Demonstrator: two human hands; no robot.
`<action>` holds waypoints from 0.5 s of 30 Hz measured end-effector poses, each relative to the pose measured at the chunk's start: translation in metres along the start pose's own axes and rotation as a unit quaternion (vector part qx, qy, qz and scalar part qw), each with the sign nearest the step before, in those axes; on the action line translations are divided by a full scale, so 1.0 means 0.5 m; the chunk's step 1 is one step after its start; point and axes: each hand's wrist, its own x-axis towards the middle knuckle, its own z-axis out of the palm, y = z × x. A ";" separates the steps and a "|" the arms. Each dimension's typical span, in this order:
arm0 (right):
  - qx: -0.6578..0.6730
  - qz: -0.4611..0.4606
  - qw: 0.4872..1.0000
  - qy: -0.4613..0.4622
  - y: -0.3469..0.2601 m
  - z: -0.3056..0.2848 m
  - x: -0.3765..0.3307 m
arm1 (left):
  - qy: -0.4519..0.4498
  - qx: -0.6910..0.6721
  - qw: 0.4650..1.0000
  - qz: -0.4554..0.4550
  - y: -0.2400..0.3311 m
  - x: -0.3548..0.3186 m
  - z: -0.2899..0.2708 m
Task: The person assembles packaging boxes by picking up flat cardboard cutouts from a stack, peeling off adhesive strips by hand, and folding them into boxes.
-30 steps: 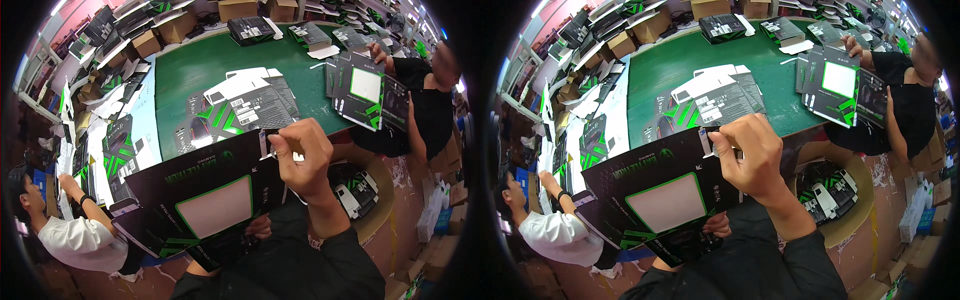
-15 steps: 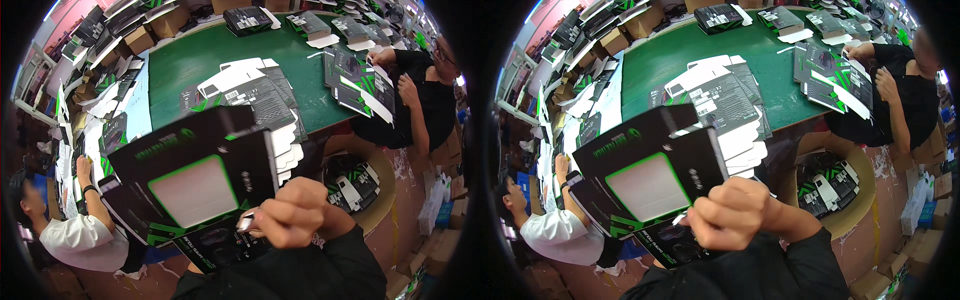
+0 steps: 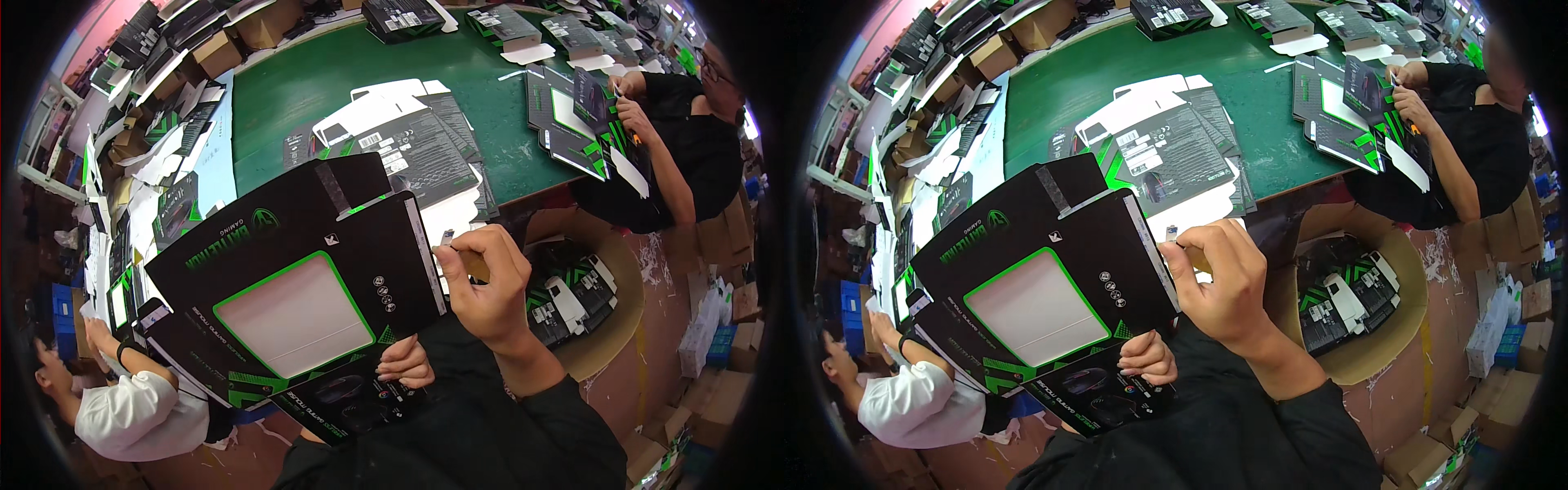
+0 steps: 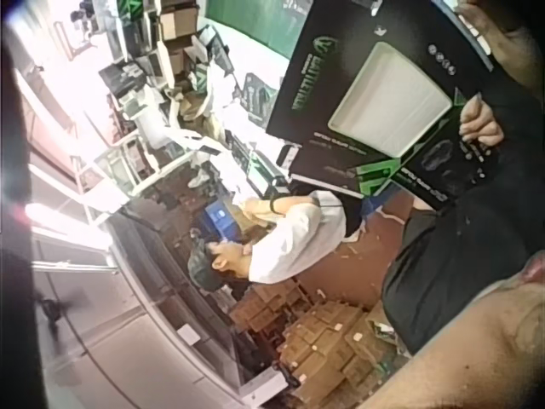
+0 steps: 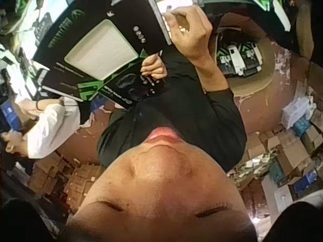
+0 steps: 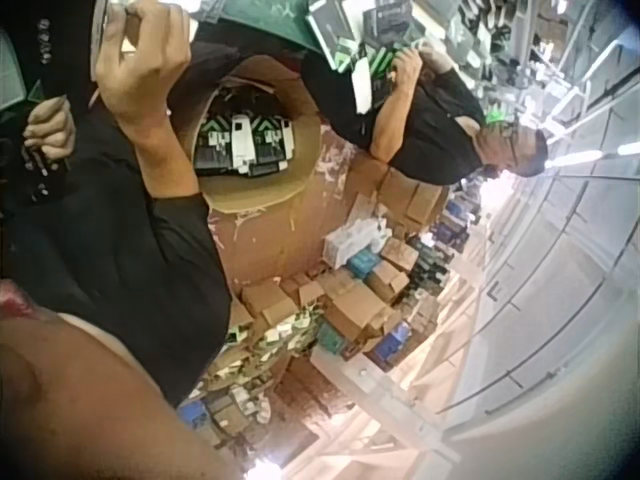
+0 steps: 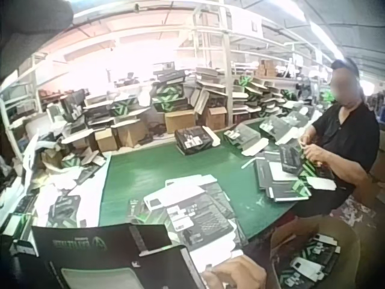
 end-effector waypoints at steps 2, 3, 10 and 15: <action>0.002 -0.003 1.000 -0.007 0.013 0.007 -0.002 | 0.005 0.001 1.000 -0.005 0.008 -0.007 -0.004; 0.004 -0.007 1.000 -0.012 0.019 0.011 -0.001 | 0.009 0.003 1.000 -0.013 0.013 -0.009 -0.006; -0.087 -0.230 0.969 0.037 0.009 -0.009 0.005 | -0.117 -0.023 0.992 -0.031 0.006 0.048 -0.034; -0.142 -0.292 0.945 0.043 0.010 0.020 -0.060 | -0.224 -0.068 0.969 -0.072 0.043 0.039 -0.069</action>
